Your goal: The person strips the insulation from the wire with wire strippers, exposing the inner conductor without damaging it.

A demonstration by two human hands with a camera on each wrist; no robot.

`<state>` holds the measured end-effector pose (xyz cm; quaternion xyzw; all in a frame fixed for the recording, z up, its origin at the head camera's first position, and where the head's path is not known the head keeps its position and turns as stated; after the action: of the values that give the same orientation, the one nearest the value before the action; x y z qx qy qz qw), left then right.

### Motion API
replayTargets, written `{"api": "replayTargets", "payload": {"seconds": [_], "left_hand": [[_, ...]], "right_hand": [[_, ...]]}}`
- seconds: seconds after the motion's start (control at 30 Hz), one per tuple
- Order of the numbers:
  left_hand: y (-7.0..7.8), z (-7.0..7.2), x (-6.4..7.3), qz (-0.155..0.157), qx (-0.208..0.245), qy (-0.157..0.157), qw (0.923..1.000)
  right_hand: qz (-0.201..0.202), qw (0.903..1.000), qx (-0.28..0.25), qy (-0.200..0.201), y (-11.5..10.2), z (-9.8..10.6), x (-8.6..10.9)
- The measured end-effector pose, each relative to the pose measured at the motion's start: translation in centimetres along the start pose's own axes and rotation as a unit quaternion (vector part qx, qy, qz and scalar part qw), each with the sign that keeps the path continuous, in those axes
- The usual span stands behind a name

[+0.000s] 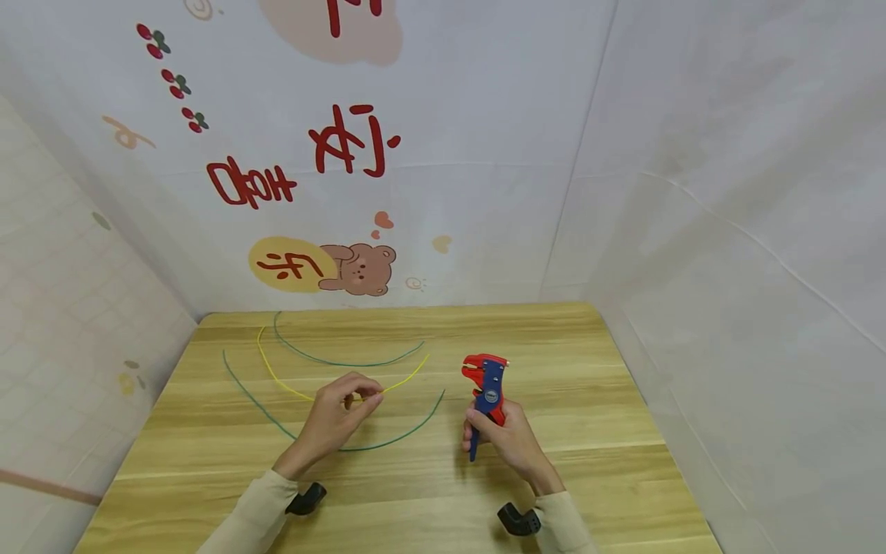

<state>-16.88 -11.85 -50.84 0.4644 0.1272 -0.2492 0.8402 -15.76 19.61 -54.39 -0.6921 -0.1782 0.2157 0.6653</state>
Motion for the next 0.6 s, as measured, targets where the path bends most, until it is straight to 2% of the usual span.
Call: {"api": "replayTargets", "payload": {"seconds": [0.6], "left_hand": [[2.2,1.2,-0.5,-0.062,-0.013,0.012,0.9979]], "right_hand": [[-0.006,0.9993,0.019,-0.031,-0.2,-1.3,-1.1]]}}
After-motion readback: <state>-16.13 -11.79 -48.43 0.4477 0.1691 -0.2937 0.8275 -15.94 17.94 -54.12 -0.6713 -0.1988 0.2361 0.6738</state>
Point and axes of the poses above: each hand's wrist, its own x-axis away from the middle knuckle, its own z-axis out of the back of the hand, y = z × x, the point moved 6 cm from there along -x, towards the middle knuckle, and after that the axes turned 5 degrees about -y, right-handed, at the moved point
